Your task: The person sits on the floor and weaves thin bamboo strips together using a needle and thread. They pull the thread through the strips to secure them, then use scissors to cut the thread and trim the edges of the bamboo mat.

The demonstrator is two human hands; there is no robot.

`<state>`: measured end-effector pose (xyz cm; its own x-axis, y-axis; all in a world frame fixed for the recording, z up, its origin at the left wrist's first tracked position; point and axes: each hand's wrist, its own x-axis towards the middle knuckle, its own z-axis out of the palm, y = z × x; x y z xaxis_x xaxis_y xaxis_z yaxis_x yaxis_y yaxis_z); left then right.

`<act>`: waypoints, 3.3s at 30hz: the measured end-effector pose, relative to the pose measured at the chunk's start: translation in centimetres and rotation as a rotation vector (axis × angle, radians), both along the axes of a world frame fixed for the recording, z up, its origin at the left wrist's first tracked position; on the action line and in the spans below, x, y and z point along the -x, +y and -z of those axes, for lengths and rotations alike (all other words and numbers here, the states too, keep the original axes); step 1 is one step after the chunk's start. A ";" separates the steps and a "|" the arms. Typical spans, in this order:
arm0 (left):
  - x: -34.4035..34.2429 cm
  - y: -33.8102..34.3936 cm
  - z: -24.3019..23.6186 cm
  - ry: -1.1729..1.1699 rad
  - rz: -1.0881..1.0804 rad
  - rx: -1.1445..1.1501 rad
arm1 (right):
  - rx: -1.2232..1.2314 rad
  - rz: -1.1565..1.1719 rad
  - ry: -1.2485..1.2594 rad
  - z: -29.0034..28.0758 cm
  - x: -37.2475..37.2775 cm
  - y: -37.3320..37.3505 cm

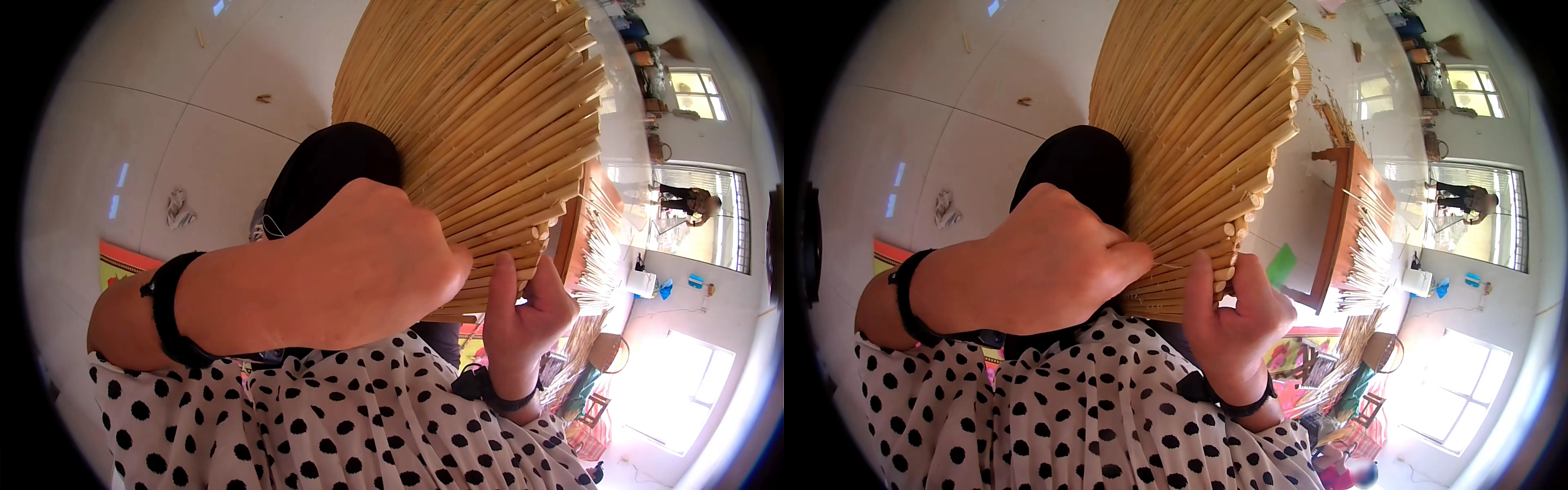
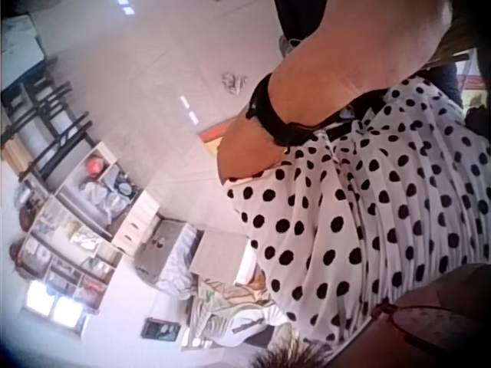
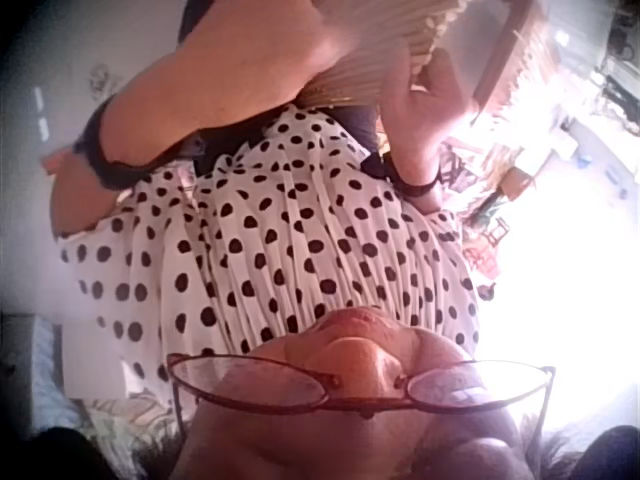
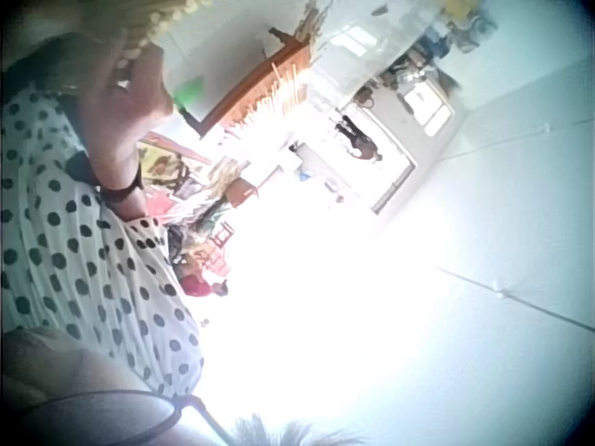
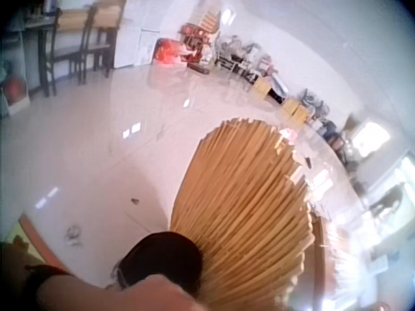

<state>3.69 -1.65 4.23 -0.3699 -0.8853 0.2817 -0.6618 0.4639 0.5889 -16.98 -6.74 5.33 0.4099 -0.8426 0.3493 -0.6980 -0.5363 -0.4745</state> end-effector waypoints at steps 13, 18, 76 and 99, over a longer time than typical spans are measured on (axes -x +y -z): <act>0.2 0.3 0.3 0.054 -0.024 0.015 | -0.014 -0.003 -0.023 0.0 0.1 -0.1; 0.2 0.1 0.3 0.071 -0.018 -0.003 | -0.012 0.005 -0.045 0.1 0.0 -0.1; 2.3 1.2 -2.1 -0.122 -0.277 -0.186 | -0.941 -0.685 -1.105 8.5 2.6 -4.2; 2.6 2.1 -3.5 -0.458 -0.402 -0.192 | -1.030 -0.721 -1.212 10.3 3.8 -4.9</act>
<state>1.05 0.44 7.75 -0.0433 -0.9991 -0.0037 -0.9665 0.0410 0.2534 -20.73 -11.64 -4.92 0.7049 -0.6805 0.2002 0.5009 0.2776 -0.8198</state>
